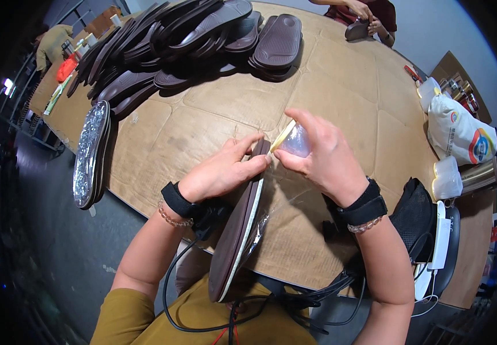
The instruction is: The recorder is wrapping plastic protective film around shoe insoles at a manufacturing station.
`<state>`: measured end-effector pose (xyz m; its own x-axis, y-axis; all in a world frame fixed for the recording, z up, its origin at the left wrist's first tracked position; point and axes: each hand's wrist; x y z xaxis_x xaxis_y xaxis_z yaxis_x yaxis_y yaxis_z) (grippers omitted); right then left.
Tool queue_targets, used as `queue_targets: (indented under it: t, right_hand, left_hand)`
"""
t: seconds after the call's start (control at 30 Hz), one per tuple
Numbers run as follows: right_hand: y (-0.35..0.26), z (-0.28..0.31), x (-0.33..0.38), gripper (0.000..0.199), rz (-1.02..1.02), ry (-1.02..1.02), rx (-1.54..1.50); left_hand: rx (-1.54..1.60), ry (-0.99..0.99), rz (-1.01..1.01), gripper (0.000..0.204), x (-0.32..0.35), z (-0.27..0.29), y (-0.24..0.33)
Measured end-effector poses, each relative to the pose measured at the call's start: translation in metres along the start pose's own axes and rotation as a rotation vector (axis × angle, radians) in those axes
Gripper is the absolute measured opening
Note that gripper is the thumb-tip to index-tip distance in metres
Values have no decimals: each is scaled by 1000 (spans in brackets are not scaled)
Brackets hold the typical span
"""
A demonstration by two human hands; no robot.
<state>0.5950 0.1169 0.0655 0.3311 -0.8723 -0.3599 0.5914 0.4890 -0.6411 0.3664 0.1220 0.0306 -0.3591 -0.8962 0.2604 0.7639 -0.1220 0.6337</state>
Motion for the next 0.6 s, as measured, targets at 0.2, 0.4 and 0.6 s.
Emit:
queue_targets:
  t: [0.2, 0.4, 0.6]
  right_hand:
    - [-5, 4, 1, 60, 91, -44, -12]
    - [-34, 21, 2, 60, 220, 13, 11]
    - [-55, 33, 13, 65, 159, -43, -212]
  left_hand:
    - [237, -98, -155, 58, -7, -5, -13]
    - [680, -112, -210, 65, 29, 11, 6]
    - [177, 82, -380, 89, 62, 52, 25]
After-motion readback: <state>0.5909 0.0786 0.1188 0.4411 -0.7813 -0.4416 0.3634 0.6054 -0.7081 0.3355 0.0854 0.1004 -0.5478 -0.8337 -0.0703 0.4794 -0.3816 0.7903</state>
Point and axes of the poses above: each hand's wrist, its own x-axis away from the middle knuckle, its own z-axis out of the back of the hand, y = z × x, and after that the axes turned 12 degrees about -x, right-handed
